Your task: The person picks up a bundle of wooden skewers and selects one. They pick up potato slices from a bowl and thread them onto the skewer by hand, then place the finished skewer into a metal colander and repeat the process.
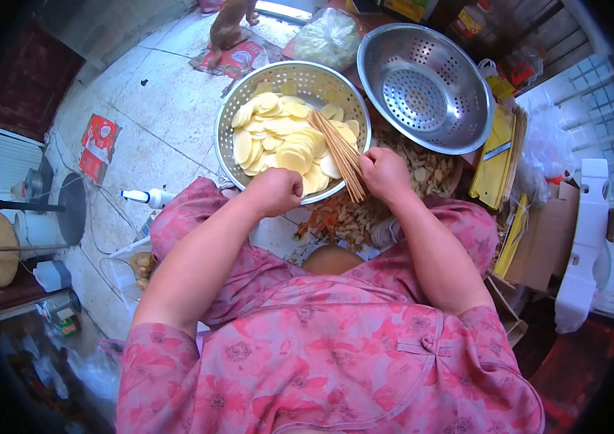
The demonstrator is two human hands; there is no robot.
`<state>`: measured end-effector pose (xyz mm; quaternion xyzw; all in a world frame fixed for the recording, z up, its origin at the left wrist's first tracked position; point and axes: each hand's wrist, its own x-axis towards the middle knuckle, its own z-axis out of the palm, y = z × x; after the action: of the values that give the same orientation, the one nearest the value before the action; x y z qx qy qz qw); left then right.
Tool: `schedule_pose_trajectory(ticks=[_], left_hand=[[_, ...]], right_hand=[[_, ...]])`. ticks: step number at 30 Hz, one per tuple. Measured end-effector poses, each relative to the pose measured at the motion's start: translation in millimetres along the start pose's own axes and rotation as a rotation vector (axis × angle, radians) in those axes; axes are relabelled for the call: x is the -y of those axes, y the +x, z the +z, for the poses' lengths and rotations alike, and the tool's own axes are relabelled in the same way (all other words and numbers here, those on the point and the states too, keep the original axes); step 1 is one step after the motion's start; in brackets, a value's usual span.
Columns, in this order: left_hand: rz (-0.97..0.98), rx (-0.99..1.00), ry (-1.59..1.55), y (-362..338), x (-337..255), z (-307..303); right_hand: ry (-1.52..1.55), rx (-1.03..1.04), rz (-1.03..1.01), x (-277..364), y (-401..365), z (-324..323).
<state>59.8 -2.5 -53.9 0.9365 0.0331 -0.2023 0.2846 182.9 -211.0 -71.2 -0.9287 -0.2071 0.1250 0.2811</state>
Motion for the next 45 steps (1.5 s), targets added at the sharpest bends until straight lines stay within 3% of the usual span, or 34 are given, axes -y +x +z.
schedule_pose_trajectory(ticks=[4,6,7,9,11,17,24,31,34,37,41,45], left_hand=[[0.080,-0.103,-0.137,4,-4,9],[-0.010,-0.289,-0.330,7,-3,9],[-0.008,-0.291,-0.329,9,0,5],[-0.229,-0.491,-0.377,14,11,-6],[-0.299,-0.496,-0.296,16,15,-10],[-0.504,-0.437,-0.122,22,-1,1],[-0.435,-0.551,-0.267,30,24,17],[-0.401,-0.574,-0.234,18,17,12],[-0.384,-0.622,-0.375,10,14,3],[-0.366,-0.590,-1.119,-3,4,-11],[-0.324,-0.580,-1.459,-6,7,-10],[-0.321,-0.665,-1.577,-8,-1,-14]], right_hand=[[0.022,-0.106,-0.026,-10,0,5],[0.020,-0.129,-0.041,-16,0,6],[0.037,-0.130,-0.022,-19,-1,6],[0.052,-0.135,-0.005,-18,-5,4],[0.258,-0.041,0.200,-8,-13,-6],[0.627,-0.057,0.148,-2,-46,-4],[0.562,0.107,0.095,4,-105,7],[0.771,0.315,0.139,6,-128,8],[0.803,0.387,0.209,12,-132,5],[0.811,0.413,0.233,9,-132,9],[0.796,0.440,0.221,10,-132,4],[0.796,0.450,0.223,10,-134,5]])
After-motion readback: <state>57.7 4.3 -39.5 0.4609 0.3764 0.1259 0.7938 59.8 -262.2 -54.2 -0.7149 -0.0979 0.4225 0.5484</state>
